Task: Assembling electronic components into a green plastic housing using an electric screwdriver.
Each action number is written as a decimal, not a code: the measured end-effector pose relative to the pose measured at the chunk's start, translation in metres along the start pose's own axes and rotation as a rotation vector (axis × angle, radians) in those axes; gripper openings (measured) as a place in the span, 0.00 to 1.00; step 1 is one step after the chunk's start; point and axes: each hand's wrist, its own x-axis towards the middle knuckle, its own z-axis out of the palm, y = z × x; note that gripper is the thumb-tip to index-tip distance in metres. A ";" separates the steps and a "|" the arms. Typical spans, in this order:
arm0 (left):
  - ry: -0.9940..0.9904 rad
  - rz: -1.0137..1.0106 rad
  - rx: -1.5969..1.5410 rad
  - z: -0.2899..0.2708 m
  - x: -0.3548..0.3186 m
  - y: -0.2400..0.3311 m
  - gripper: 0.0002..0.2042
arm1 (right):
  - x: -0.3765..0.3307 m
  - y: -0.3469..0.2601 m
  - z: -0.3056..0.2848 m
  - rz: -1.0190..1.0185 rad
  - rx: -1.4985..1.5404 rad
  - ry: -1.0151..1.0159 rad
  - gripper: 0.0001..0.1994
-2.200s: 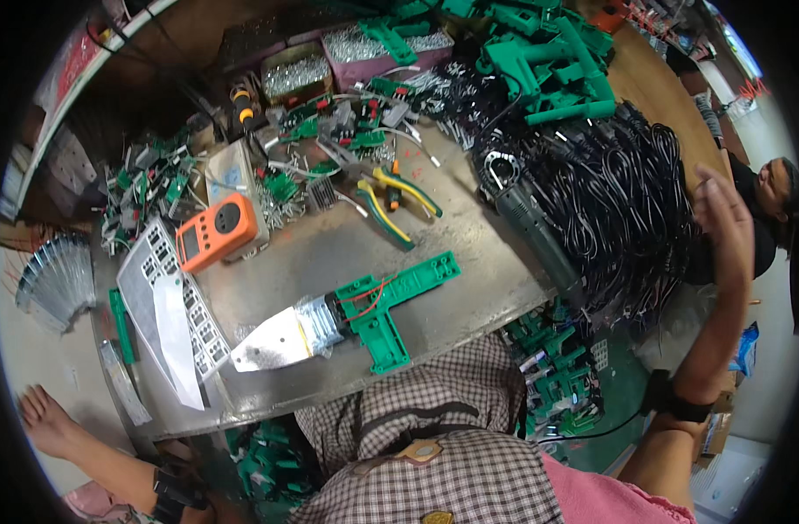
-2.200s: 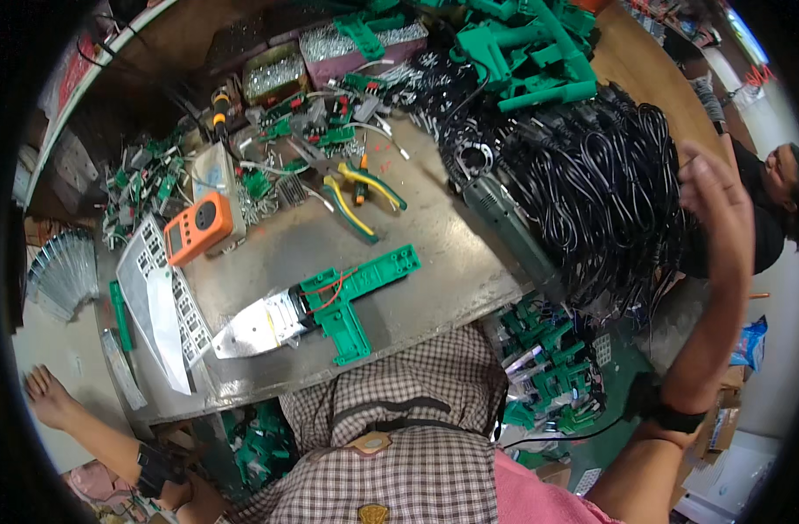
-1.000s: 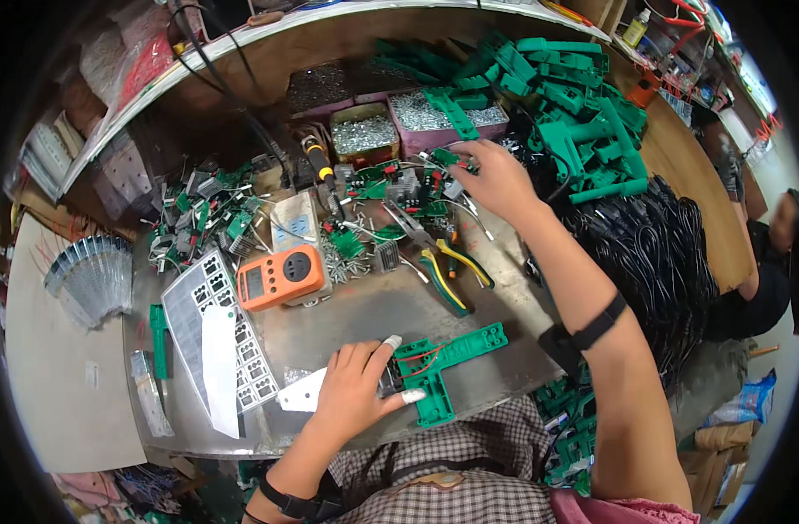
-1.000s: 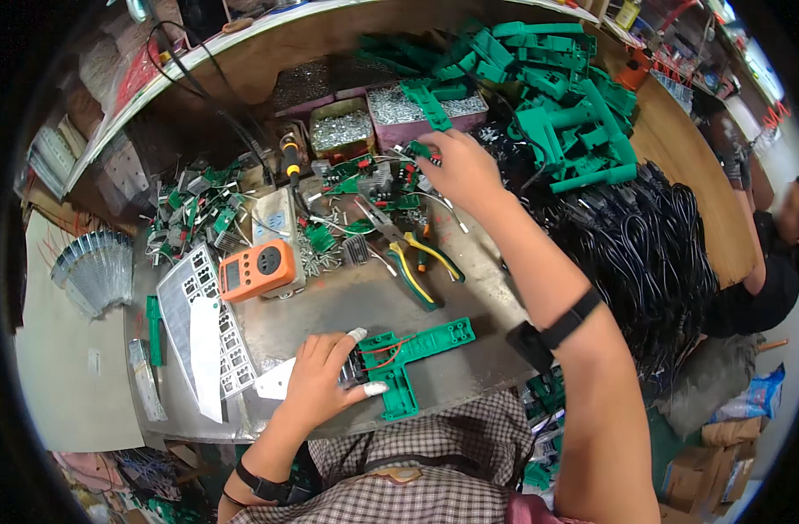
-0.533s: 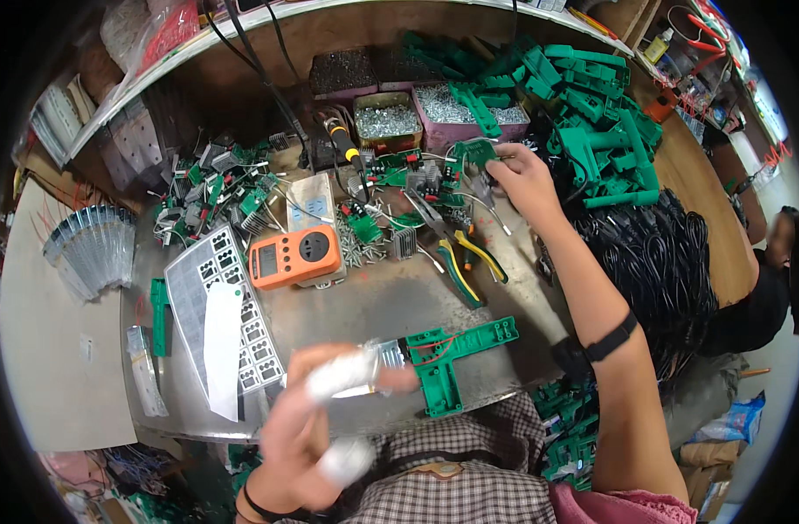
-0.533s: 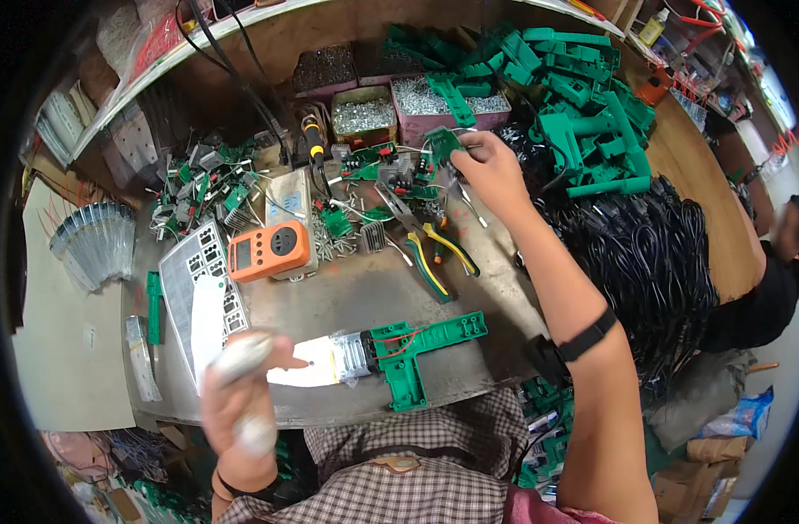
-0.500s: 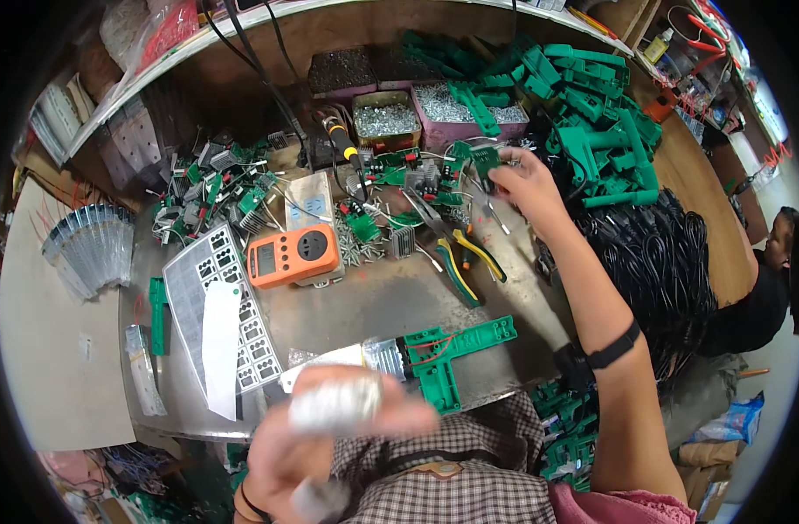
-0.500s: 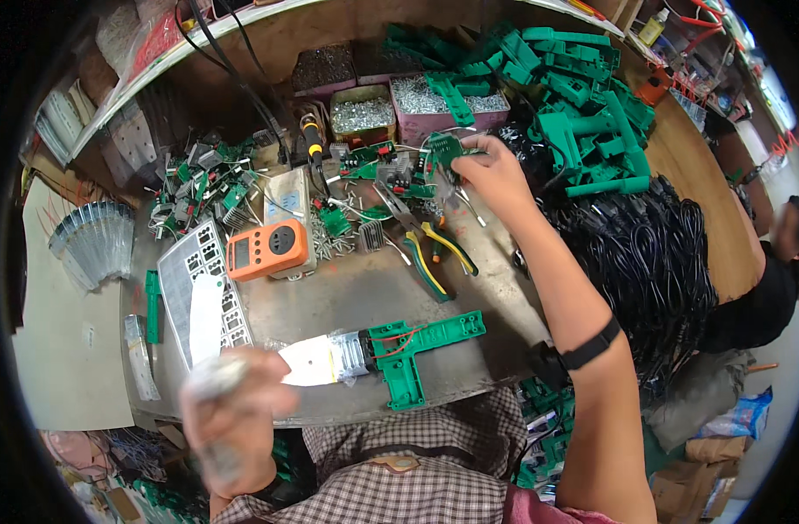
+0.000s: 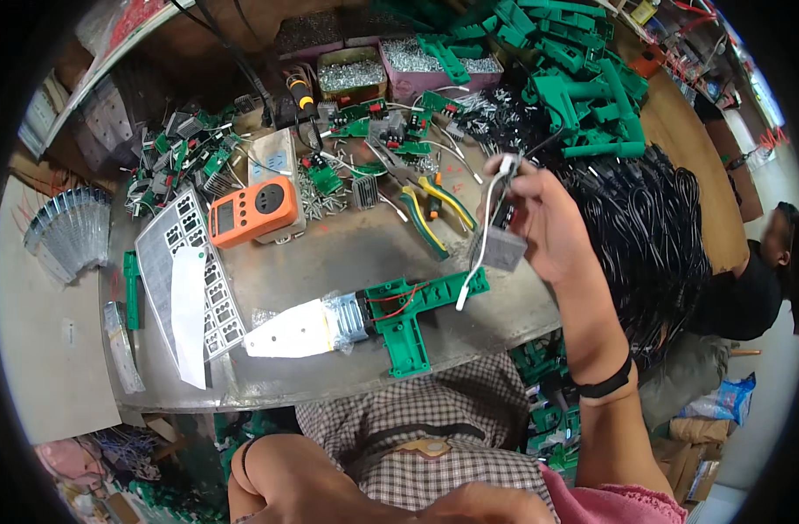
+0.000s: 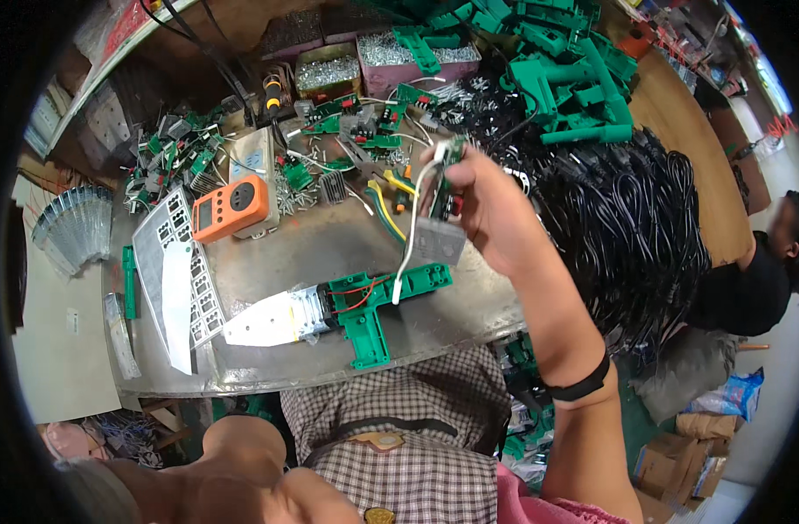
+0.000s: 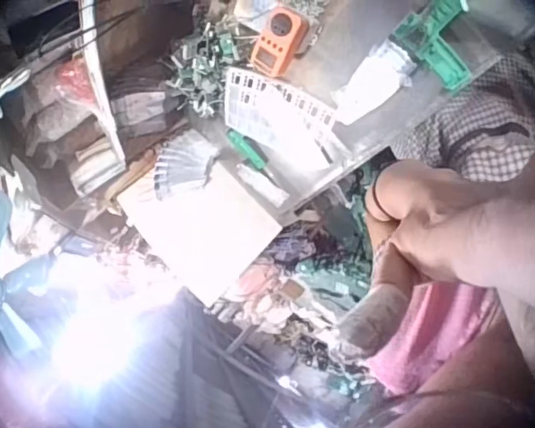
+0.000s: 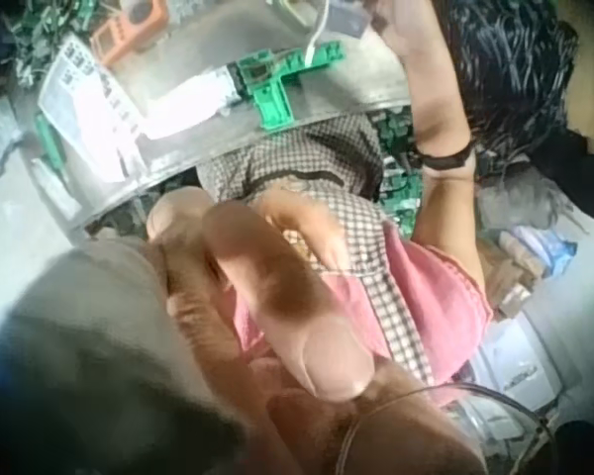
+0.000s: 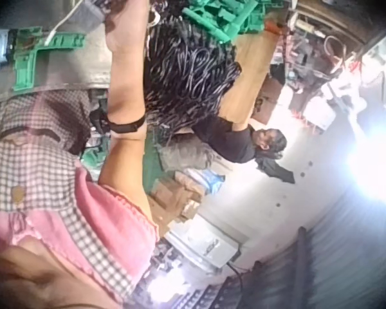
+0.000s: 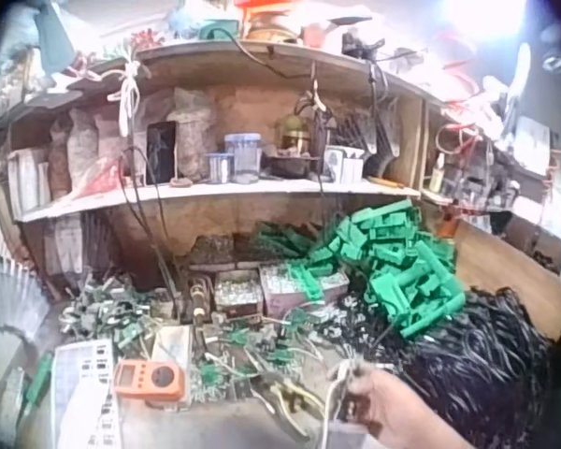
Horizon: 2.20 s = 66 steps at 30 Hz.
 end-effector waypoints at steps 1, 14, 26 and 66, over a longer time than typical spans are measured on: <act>-0.042 0.034 0.096 -0.005 0.009 -0.009 0.18 | -0.002 0.006 -0.002 0.015 0.022 -0.021 0.13; -0.413 -0.053 1.225 -0.098 0.168 -0.064 0.34 | -0.054 0.020 0.040 -0.141 -0.301 0.014 0.13; -0.319 -1.064 0.048 -0.141 0.184 -0.022 0.14 | -0.068 0.033 0.031 0.159 -0.288 -0.263 0.23; -0.816 0.047 2.115 -0.136 0.217 -0.067 0.27 | -0.090 0.045 -0.027 0.116 -0.417 0.394 0.11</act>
